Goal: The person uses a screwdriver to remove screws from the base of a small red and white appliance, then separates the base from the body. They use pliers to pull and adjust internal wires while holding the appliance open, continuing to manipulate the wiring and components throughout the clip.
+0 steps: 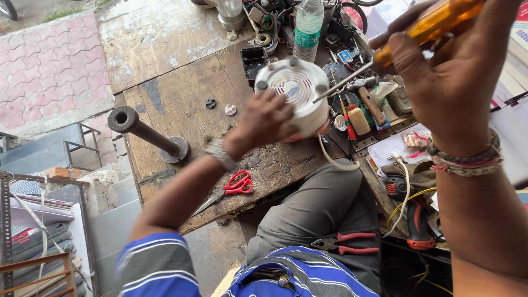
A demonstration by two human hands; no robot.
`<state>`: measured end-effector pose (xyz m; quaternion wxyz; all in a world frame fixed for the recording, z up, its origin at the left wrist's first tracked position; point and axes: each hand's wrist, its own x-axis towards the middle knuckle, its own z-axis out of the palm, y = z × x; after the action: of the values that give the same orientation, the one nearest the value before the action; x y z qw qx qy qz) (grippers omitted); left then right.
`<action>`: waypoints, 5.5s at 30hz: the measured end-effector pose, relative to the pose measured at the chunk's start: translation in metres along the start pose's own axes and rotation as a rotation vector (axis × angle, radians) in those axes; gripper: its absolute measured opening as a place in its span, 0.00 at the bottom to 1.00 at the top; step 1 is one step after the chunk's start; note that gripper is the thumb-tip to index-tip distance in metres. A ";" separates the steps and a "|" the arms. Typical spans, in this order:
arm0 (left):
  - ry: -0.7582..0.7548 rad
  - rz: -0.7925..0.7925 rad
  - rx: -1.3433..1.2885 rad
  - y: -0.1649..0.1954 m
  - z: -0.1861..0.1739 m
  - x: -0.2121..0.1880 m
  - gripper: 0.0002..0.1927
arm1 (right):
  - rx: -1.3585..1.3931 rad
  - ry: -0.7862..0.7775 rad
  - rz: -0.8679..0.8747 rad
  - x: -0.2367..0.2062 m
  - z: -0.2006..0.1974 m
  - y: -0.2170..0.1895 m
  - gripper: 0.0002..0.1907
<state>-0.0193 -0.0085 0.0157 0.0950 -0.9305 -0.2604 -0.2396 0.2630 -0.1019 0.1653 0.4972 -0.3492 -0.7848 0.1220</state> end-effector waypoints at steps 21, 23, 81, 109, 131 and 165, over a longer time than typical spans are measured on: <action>-0.314 -0.025 -0.346 -0.018 0.001 0.064 0.10 | -0.106 -0.012 -0.050 -0.002 0.009 0.004 0.29; -0.328 0.037 -0.283 -0.014 0.005 0.060 0.08 | -0.077 0.001 -0.012 -0.002 0.014 0.003 0.29; -0.005 -0.103 -0.606 -0.006 0.025 0.049 0.18 | 1.072 -0.072 0.202 0.034 0.083 0.079 0.12; 0.000 -0.066 -0.648 -0.010 0.026 0.051 0.16 | 0.752 0.177 0.190 0.055 0.112 0.073 0.27; -0.061 -0.082 -0.685 -0.012 0.029 0.046 0.16 | 0.581 0.392 0.176 0.043 0.122 0.065 0.14; -0.084 -0.116 -0.733 -0.013 0.021 0.040 0.10 | 1.269 -0.239 0.191 0.075 0.094 0.095 0.12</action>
<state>0.0126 0.0264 0.0177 -0.2690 -0.8955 -0.2131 -0.2835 0.2020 0.0321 0.1218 0.5029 -0.0400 -0.5760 0.6432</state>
